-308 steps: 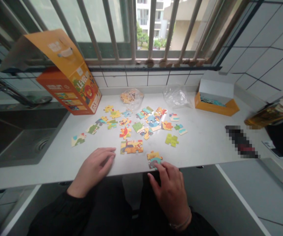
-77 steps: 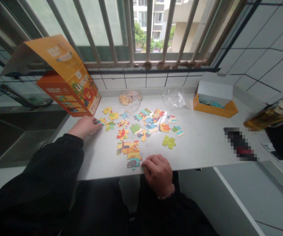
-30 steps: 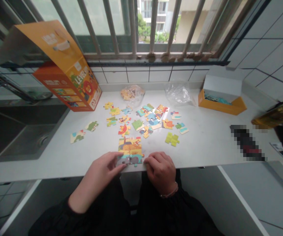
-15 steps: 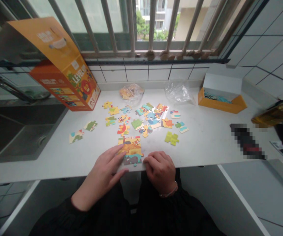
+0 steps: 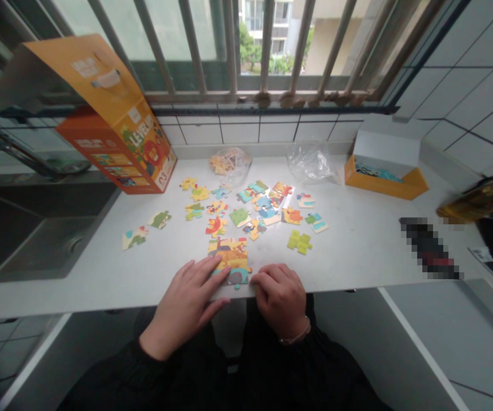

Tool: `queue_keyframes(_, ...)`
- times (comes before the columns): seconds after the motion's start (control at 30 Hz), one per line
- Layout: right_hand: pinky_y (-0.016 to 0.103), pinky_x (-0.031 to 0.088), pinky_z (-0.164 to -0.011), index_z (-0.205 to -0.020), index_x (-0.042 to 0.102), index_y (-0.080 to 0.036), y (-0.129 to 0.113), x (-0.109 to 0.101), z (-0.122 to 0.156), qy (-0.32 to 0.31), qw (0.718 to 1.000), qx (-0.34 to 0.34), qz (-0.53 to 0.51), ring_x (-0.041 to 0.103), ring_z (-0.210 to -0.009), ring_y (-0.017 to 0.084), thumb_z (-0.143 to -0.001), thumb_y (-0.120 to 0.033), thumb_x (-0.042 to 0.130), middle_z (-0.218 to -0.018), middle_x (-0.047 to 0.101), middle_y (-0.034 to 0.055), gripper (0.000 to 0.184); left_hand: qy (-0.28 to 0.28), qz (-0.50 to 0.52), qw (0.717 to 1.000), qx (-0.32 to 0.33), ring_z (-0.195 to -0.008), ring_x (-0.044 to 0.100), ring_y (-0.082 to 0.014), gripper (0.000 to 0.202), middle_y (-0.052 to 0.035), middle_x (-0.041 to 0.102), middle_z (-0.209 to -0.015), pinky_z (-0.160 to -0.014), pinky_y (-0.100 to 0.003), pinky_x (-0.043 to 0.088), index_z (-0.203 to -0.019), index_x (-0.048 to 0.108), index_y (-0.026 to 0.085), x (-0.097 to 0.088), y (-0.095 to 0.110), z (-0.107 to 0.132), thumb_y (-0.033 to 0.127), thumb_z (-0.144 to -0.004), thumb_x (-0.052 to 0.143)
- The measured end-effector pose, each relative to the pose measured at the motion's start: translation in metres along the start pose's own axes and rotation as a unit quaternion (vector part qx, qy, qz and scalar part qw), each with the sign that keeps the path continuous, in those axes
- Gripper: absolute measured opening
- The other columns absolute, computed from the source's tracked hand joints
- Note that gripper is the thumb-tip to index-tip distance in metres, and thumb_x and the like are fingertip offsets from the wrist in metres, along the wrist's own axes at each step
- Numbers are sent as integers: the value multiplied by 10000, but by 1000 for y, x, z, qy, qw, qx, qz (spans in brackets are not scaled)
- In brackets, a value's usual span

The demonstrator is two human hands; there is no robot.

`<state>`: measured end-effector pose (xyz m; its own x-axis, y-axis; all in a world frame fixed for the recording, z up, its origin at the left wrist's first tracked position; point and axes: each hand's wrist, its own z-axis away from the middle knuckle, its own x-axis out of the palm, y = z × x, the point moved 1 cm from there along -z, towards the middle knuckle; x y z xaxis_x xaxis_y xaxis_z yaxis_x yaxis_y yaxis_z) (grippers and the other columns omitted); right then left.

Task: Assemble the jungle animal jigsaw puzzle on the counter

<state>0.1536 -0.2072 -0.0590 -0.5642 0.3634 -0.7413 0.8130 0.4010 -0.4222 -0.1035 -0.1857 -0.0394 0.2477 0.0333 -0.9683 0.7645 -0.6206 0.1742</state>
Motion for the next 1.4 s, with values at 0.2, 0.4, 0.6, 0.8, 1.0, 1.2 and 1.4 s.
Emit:
queue_keyframes(0.2,396,435,-833,-897,748,-259,2,1,1,-2,1000,0,-4,642,-914,230,-1035,-154,647,-938,761,32,201,4,-2,1000,-2,-1555,516,-371,581,-128,523,-1728,-1285,-611,399,-1610,607,310,0,2,-1,504,-1070,689)
queue_keyframes(0.4,399,444,-841,-918,758,-264,3,2,3,-13,1000,7,0,655,-931,229,-1017,-137,653,-952,767,35,192,12,-13,1000,6,-1574,491,-364,596,-113,476,-1769,-1289,-600,384,-1611,598,292,0,2,-1,540,-1074,674)
queue_keyframes(0.6,403,461,-836,-917,747,-259,2,0,2,-7,1000,0,-5,659,-919,232,-1022,-136,645,-942,759,33,192,13,-8,1000,16,-1571,500,-377,654,-101,521,-1741,-1286,-611,390,-1635,581,288,1,1,0,538,-1048,721)
queue_keyframes(0.8,473,478,-1056,-1149,746,-264,-3,-1,-1,23,999,20,23,681,-1214,296,-1025,-196,657,-1263,790,80,167,14,-8,1000,18,-1564,510,-381,664,-109,514,-1744,-1280,-615,400,-1643,574,286,1,1,0,514,-1040,734)
queue_keyframes(1.0,519,424,-1175,-1253,702,-263,-4,3,-2,-20,998,19,53,645,-1373,324,-1036,-224,666,-1422,768,77,223,10,-11,1000,21,-1564,509,-386,670,-90,506,-1753,-1270,-612,410,-1630,580,280,2,0,0,513,-1026,754)
queue_keyframes(1.2,516,429,-1151,-1262,703,-272,-2,4,-1,-26,998,23,60,657,-1351,320,-1040,-232,660,-1422,769,74,230,12,-11,1000,16,-1573,500,-378,669,-111,509,-1748,-1279,-598,406,-1642,568,290,1,1,0,501,-1033,749)
queue_keyframes(1.4,505,441,-1140,-1248,699,-274,-2,4,-1,-19,998,15,61,662,-1335,316,-1025,-214,654,-1408,773,76,236,17,-6,1000,17,-1568,507,-385,696,-121,510,-1745,-1280,-610,404,-1642,557,270,3,1,1,500,-1019,766)
